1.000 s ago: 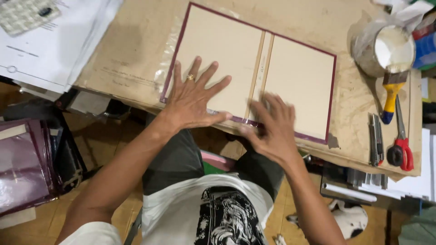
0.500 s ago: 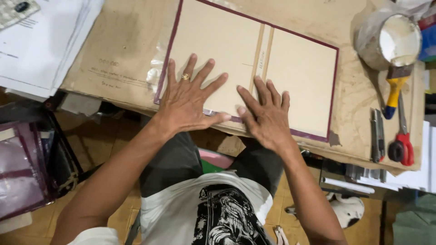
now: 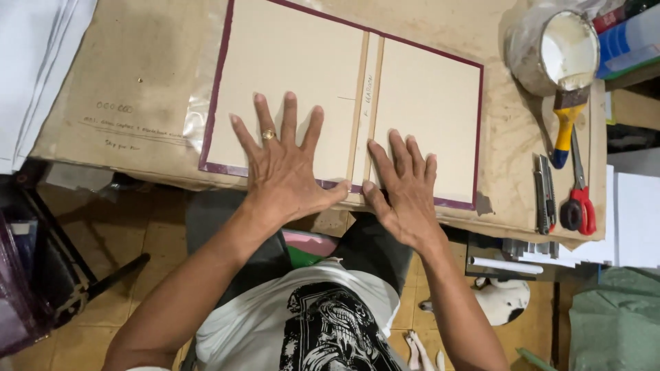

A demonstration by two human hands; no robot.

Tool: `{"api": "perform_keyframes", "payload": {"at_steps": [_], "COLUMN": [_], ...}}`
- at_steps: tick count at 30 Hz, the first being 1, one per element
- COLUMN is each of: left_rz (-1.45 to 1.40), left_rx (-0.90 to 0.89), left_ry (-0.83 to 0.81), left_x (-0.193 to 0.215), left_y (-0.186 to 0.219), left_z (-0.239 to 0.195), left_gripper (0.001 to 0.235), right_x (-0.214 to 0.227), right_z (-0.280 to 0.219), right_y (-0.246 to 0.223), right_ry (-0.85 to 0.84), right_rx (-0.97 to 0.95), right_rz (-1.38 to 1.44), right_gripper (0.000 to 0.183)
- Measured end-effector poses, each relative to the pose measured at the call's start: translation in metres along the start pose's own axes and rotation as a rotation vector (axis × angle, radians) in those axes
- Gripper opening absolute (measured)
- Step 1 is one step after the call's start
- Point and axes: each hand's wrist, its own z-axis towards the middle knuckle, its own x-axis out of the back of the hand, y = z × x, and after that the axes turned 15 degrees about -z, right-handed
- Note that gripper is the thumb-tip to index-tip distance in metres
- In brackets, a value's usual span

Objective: Applying a protective plastic cover to a folder by gluing the edges and smoothing the film.

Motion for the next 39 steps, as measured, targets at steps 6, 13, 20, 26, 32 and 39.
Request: {"api": "perform_keyframes", "payload": {"at_steps": [6, 13, 20, 26, 32, 39], "left_rz": [0.143, -0.038, -0.166, -0.149, -0.206, -0.100], "left_rx": [-0.140, -0.183, -0.187, 0.049, 0.059, -0.456], "left_ry": [0.248, 0.048, -0.037, -0.322, -0.394, -0.092], "left_x": [-0.025, 0.049, 0.066, 0.102, 0.108, 0.076], "left_y": [-0.012, 0.006, -0.020, -0.010, -0.010, -0.073], "left_z": [-0.003, 0.059, 0.210, 0.235, 0.235, 0.226], "left_gripper": [0.132, 0.063, 0.048, 0.042, 0.017, 0.013], "right_x": [-0.005, -0.015, -0.015, -0.016, -0.009, 0.002], "right_z": [0.005, 0.002, -0.001, -0.007, -0.029, -0.058], "right_y": [-0.007, -0.007, -0.004, 0.006, 0.011, -0.044], "right_ry": [0.006, 0.157, 0.227, 0.310, 0.308, 0.151], "right_rx": [-0.100, -0.135, -0.169, -0.189, -0.239, 0.013], "right_rz": [-0.076, -0.059, 0.014, 0.273, 0.753, 1.023], "right_gripper": [0.061, 0.069, 0.073, 0.068, 0.066, 0.026]}}
